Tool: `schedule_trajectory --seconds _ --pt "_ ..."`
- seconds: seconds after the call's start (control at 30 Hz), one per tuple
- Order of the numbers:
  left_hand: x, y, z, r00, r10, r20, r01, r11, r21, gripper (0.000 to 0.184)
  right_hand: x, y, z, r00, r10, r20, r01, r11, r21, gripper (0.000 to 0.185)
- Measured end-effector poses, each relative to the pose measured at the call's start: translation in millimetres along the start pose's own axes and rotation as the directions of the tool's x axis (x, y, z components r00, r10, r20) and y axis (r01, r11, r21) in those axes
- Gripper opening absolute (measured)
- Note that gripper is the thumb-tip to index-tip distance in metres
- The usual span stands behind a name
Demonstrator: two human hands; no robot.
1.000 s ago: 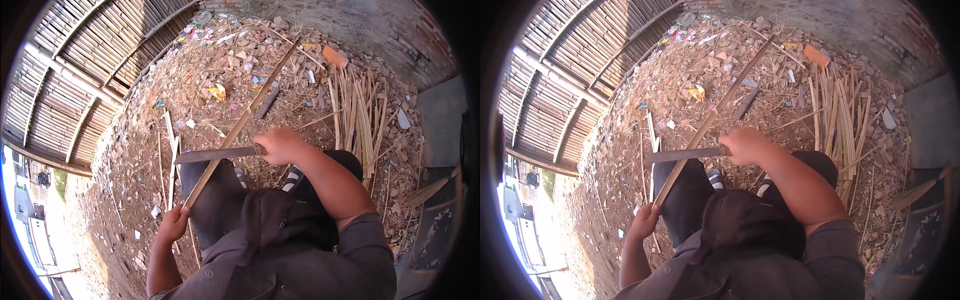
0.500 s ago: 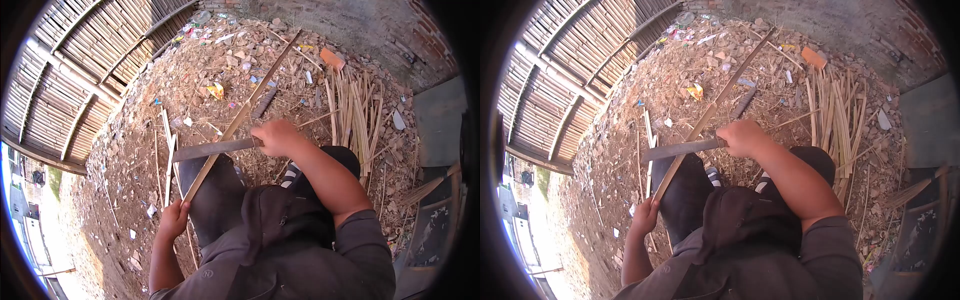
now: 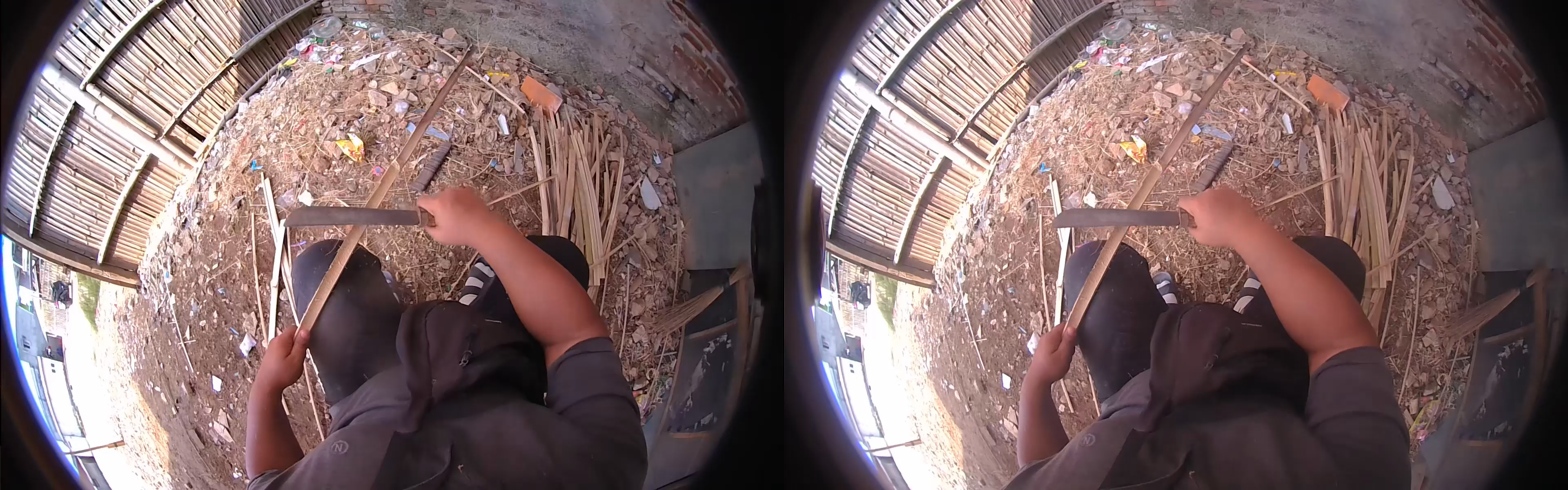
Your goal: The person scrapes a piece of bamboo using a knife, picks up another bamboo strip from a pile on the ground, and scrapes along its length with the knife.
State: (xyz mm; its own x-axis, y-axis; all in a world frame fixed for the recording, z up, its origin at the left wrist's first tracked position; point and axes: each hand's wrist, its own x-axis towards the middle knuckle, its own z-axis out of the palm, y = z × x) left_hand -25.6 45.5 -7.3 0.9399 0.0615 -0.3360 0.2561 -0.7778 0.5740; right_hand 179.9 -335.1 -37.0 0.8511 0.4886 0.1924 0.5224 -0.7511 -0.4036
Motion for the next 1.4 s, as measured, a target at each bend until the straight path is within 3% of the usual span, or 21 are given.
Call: schedule_trajectory --seconds 0.13,0.23,0.33,0.5,0.57,0.67,0.8,0.87,0.9,1.0,1.13,1.23,1.33,1.4 --pt "0.5 4.7 5.5 0.996 0.069 -0.062 -0.062 0.993 0.098 0.043 3.7 -18.4 -0.9 0.992 -0.093 0.081 0.101 0.989 -0.111 0.022" --pt "-4.4 5.3 8.9 0.995 0.057 -0.079 -0.046 0.991 0.129 0.041 20.2 34.8 -1.3 0.936 0.350 0.050 -0.353 0.919 0.176 0.025" --pt "0.0 9.7 1.1 0.997 0.038 -0.074 -0.031 0.995 0.095 0.041 14.6 33.1 -19.3 0.959 0.283 0.036 -0.284 0.957 0.065 0.028" --pt "-0.6 5.8 1.7 1.000 0.000 -0.014 0.000 1.000 0.001 0.042 1.2 24.5 -14.2 0.965 0.264 -0.009 -0.263 0.963 0.056 0.028" --pt "-4.3 15.1 3.5 1.000 0.008 -0.027 -0.007 0.999 0.050 0.042 0.4 16.4 -17.2 0.979 0.202 0.004 -0.202 0.979 -0.010 0.026" --pt "-3.1 16.9 5.8 0.998 0.030 -0.049 -0.026 0.998 0.064 0.042 -1.2 -5.3 -11.0 0.994 0.039 0.100 -0.033 0.998 -0.058 0.023" --pt "-3.0 14.7 7.1 0.994 0.073 -0.077 -0.064 0.991 0.118 0.040 3.8 -24.4 0.0 0.974 -0.196 0.112 0.210 0.969 -0.131 0.021" --pt "-2.2 -2.2 10.0 0.987 0.119 -0.112 -0.099 0.980 0.172 0.038 20.5 10.3 -9.3 0.989 0.145 0.041 -0.146 0.989 0.032 0.022" --pt "-6.5 -8.9 11.5 0.983 0.140 -0.122 -0.114 0.973 0.199 0.037 20.2 24.1 -10.5 0.947 0.320 0.034 -0.322 0.939 0.118 0.023" --pt "-2.7 14.1 2.9 0.992 0.081 -0.095 -0.065 0.986 0.156 0.036 20.2 33.3 -14.9 0.939 0.332 0.083 -0.333 0.943 -0.006 0.027" --pt "-3.6 12.6 -0.1 0.992 0.077 -0.098 -0.060 0.985 0.159 0.040 9.0 31.1 -14.9 0.946 0.313 0.080 -0.320 0.943 0.093 0.031" --pt "-5.2 14.9 -7.7 0.998 -0.019 -0.055 0.027 0.989 0.145 0.042 2.1 28.0 -22.7 0.926 0.360 0.112 -0.369 0.926 0.074 0.031" --pt "-8.2 13.0 -9.9 0.998 -0.054 -0.013 0.055 0.993 0.107 0.045 0.3 37.3 -12.5 0.953 0.297 0.062 -0.296 0.955 -0.019 0.030" --pt "-12.3 22.6 -8.2 0.997 -0.045 -0.070 0.054 0.988 0.142 0.046 2.5 37.4 0.7 0.976 0.212 0.048 -0.211 0.977 -0.020 0.029"
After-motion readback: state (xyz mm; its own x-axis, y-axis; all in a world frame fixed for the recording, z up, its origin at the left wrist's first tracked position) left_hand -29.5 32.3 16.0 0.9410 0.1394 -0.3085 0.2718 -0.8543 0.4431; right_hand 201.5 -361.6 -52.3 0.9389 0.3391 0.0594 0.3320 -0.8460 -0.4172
